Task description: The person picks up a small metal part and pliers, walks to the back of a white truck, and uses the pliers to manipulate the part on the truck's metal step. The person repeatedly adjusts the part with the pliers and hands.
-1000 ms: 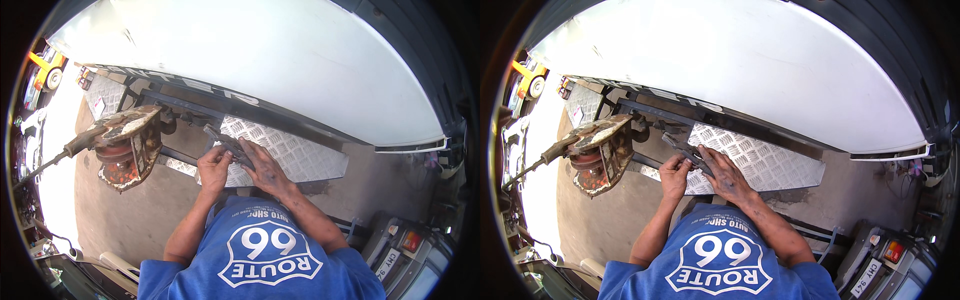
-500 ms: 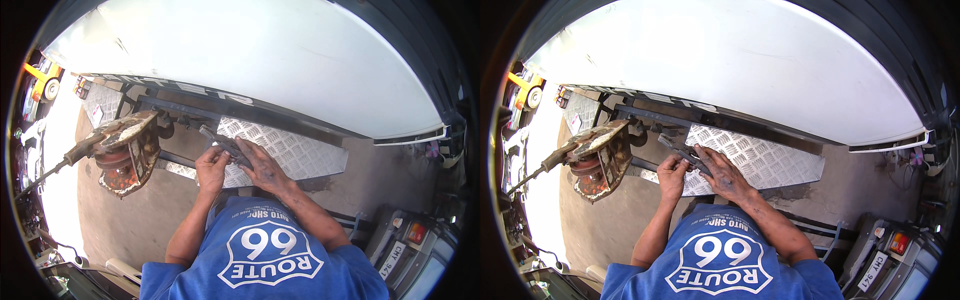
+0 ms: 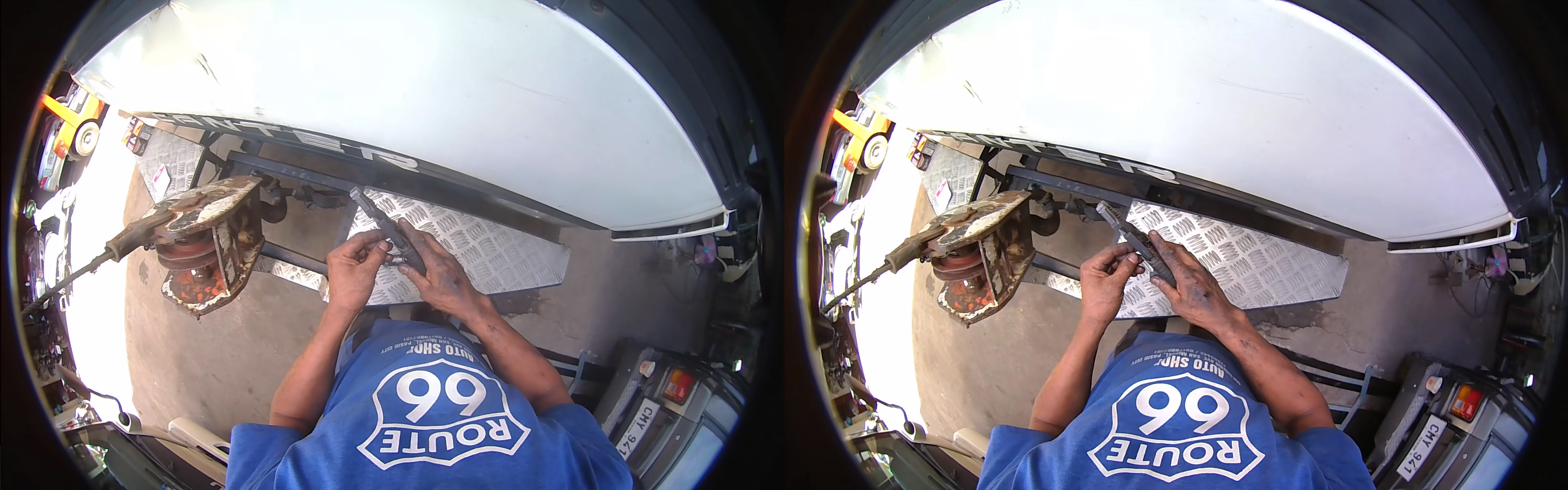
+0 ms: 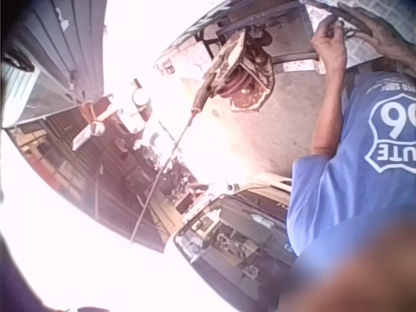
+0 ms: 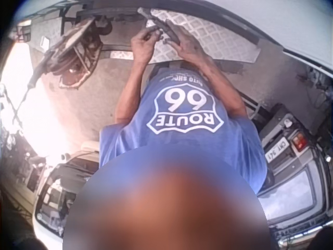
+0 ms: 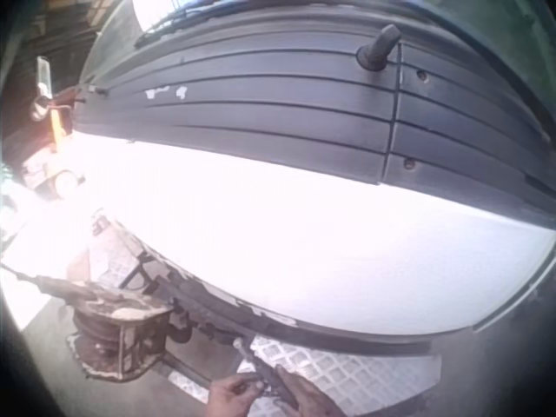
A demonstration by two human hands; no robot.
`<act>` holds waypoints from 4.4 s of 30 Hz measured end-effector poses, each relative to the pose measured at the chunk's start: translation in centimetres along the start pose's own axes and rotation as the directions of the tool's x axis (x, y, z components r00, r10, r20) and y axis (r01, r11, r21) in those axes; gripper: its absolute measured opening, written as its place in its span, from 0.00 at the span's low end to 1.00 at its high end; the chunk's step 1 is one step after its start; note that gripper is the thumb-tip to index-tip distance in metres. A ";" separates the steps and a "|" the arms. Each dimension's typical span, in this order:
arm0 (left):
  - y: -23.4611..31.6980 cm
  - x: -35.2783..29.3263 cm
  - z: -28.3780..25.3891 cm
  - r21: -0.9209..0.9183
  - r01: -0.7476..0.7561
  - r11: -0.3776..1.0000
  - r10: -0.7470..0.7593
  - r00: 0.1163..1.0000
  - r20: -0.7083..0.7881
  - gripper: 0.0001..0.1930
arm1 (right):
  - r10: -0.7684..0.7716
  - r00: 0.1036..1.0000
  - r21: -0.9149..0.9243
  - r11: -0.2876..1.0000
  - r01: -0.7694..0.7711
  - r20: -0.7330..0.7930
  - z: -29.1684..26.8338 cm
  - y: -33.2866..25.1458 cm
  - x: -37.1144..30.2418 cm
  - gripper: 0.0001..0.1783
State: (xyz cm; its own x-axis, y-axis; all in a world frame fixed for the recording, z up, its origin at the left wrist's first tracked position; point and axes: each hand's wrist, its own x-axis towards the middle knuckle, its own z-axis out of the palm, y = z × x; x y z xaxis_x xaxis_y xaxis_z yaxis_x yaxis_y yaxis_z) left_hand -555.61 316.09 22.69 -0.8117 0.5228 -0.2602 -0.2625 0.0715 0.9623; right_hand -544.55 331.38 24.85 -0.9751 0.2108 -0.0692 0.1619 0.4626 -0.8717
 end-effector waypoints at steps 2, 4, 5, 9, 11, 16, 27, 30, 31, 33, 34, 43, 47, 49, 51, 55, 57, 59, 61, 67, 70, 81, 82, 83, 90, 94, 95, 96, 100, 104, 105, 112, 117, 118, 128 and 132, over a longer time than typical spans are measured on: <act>0.0 -0.1 0.0 0.031 0.006 0.999 -0.006 1.000 -0.003 0.11 | -0.045 0.998 -0.002 0.999 0.045 -0.049 0.3 0.2 0.0 0.44; 0.2 -0.2 0.0 0.103 0.046 0.994 -0.045 0.999 -0.019 0.10 | -0.042 0.997 -0.035 0.999 0.040 -0.059 0.5 0.3 0.0 0.45; 0.3 -0.2 0.0 0.145 -0.009 0.989 0.007 1.000 0.016 0.10 | -0.042 0.997 -0.046 0.998 0.039 -0.059 0.5 0.4 0.0 0.46; 0.5 -0.8 -0.5 0.231 0.001 0.973 -0.031 0.991 0.130 0.09 | -0.169 0.976 -0.233 0.963 0.135 -0.136 0.1 0.6 -0.4 0.47; 0.4 -1.3 -1.0 0.175 0.068 0.982 -0.104 0.974 0.201 0.11 | -0.137 0.981 -0.245 0.964 0.100 -0.139 -0.3 0.7 -0.7 0.45; 1.4 -3.3 -3.0 -0.167 0.343 0.924 -0.236 0.857 0.458 0.15 | 0.046 0.986 -0.131 0.989 -0.067 -0.161 -0.8 0.8 -1.1 0.33; 4.6 -4.9 -0.4 0.521 -0.446 0.728 0.397 0.894 0.210 0.22 | -0.102 0.990 0.213 0.970 0.120 -0.097 0.7 -1.4 -3.3 0.29; 4.4 -5.7 -1.0 0.362 -0.572 0.736 0.471 0.817 0.333 0.15 | -0.097 0.968 0.239 0.959 0.153 -0.231 1.0 -1.8 -3.7 0.40; 4.6 -6.1 -1.2 0.351 -0.599 0.720 0.480 0.795 0.370 0.13 | -0.009 0.976 0.304 0.950 0.077 -0.220 0.9 -1.8 -3.9 0.38; 5.5 -6.9 -1.9 0.327 -0.635 0.700 0.461 0.751 0.472 0.10 | 0.036 0.992 0.366 0.930 0.011 -0.121 0.1 -1.9 -4.2 0.40; 6.0 -7.5 -2.0 0.297 -0.617 0.728 0.431 0.750 0.501 0.10 | -0.004 0.999 0.365 0.931 0.020 -0.045 -0.4 -2.0 -4.3 0.47; 7.5 -10.7 -3.2 0.261 -0.439 0.860 0.238 0.796 0.556 0.13 | -0.034 0.952 0.492 0.861 -0.128 0.306 -2.2 -6.2 -4.4 0.21; 6.8 -12.2 -3.5 -0.037 -0.392 0.919 0.346 0.761 0.549 0.13 | -0.085 0.865 0.446 0.879 -0.168 0.494 -3.5 -9.1 -3.7 0.15; 6.3 -12.7 -3.5 -0.094 -0.419 0.903 0.407 0.764 0.501 0.13 | -0.178 0.835 0.382 0.923 -0.042 0.521 -4.1 -10.1 -3.4 0.18; 5.7 -12.8 -3.4 -0.118 -0.409 0.905 0.411 0.768 0.492 0.12 | -0.186 0.823 0.375 0.926 -0.035 0.536 -4.6 -10.5 -3.2 0.20; 5.3 -11.8 -3.0 -0.027 -0.340 0.940 0.291 0.759 0.583 0.15 | -0.245 0.822 0.429 0.903 0.001 0.515 -3.9 -9.3 -3.6 0.19; 5.8 -11.5 -3.1 -0.017 -0.340 0.940 0.277 0.735 0.619 0.15 | -0.377 0.825 0.494 0.858 0.140 0.420 -3.4 -8.3 -4.2 0.19; 6.5 -11.4 -3.4 -0.088 -0.365 0.927 0.334 0.693 0.639 0.13 | -0.366 0.842 0.489 0.860 0.144 0.396 -4.5 -7.8 -4.6 0.19; 6.5 -12.5 -6.0 0.101 -0.289 0.952 0.173 0.780 0.602 0.15 | -0.337 0.916 0.655 0.746 0.120 0.216 -7.1 -7.8 -4.6 0.17; 4.2 -11.7 -8.4 0.212 -0.055 0.976 0.038 0.996 0.082 0.13 | 0.312 0.919 0.696 0.715 -0.061 -0.240 -16.2 -8.1 -3.4 0.17; 3.6 -9.1 -7.4 0.286 0.046 0.957 -0.044 0.999 -0.012 0.14 | 0.465 0.881 0.838 0.446 -0.315 0.084 -10.5 -5.4 -4.6 0.30; 3.5 -5.9 -5.0 0.269 0.030 0.963 -0.026 0.999 -0.018 0.08 | 0.397 0.633 0.412 0.511 -0.754 0.665 -8.3 -2.7 -3.7 0.42; 3.8 -5.7 -4.7 0.298 0.021 0.954 -0.016 1.000 -0.019 0.08 | 0.371 0.627 0.442 0.472 -0.763 0.685 -8.7 -2.5 -3.4 0.41; 4.2 -5.6 -4.4 0.345 0.033 0.938 -0.022 0.999 -0.036 0.08 | 0.367 0.629 0.471 0.435 -0.767 0.685 -9.1 -2.2 -3.3 0.41; 7.3 -5.3 -1.8 0.402 -0.167 0.900 0.129 0.984 0.120 0.07 | 0.214 0.811 0.617 0.553 -0.560 0.544 -9.0 -2.4 -2.3 0.39; 7.7 -5.0 0.3 0.412 -0.305 0.859 0.236 0.949 0.210 0.05 | 0.206 0.821 0.669 0.493 -0.557 0.532 -8.4 -3.2 -2.2 0.37; 7.6 -4.7 0.8 0.404 -0.357 0.842 0.289 0.931 0.222 0.05 | 0.218 0.812 0.654 0.498 -0.569 0.541 -8.3 -3.3 -2.2 0.37; 7.4 -4.4 1.2 0.377 -0.408 0.832 0.340 0.911 0.234 0.05 | 0.232 0.811 0.649 0.500 -0.573 0.537 -8.2 -3.5 -2.2 0.37; 6.8 -3.8 1.9 0.431 -0.451 0.782 0.344 0.888 0.307 0.05 | 0.237 0.819 0.624 0.548 -0.557 0.523 -8.2 -3.8 -2.2 0.37; 6.5 -3.7 2.3 0.440 -0.456 0.773 0.349 0.886 0.304 0.05 | 0.257 0.816 0.606 0.563 -0.562 0.517 -7.9 -3.9 -2.4 0.37; 6.5 -3.7 2.4 0.449 -0.458 0.767 0.354 0.886 0.300 0.05 | 0.255 0.823 0.612 0.565 -0.553 0.507 -7.8 -3.8 -2.5 0.36; 6.6 -3.9 2.9 0.392 -0.446 0.804 0.363 0.892 0.270 0.05 | 0.278 0.849 0.600 0.610 -0.518 0.450 -6.9 -3.5 -2.8 0.30; 6.3 -3.8 3.1 0.420 -0.464 0.780 0.377 0.884 0.277 0.05 | 0.323 0.866 0.458 0.748 -0.480 0.381 -6.4 -3.6 -2.9 0.21; 6.2 -3.8 3.1 0.412 -0.470 0.781 0.382 0.881 0.280 0.05 | 0.332 0.872 0.404 0.787 -0.467 0.360 -6.3 -3.6 -3.0 0.20; 6.3 -3.9 3.3 0.442 -0.477 0.759 0.381 0.877 0.292 0.05 | 0.332 0.922 0.302 0.874 -0.381 0.200 -4.9 -3.3 -3.2 0.16; 6.3 -3.9 3.3 0.475 -0.467 0.746 0.376 0.884 0.278 0.05 | 0.338 0.927 0.293 0.880 -0.373 0.164 -4.6 -3.4 -3.2 0.16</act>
State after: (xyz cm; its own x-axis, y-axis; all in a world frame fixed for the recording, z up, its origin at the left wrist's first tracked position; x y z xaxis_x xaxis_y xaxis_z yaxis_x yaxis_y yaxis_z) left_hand -552.34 317.30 30.05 -0.6708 0.7255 0.1539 0.4313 0.2128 0.8768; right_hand -541.34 333.09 30.29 -0.8736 0.2109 -0.4385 0.4618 0.0758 -0.8837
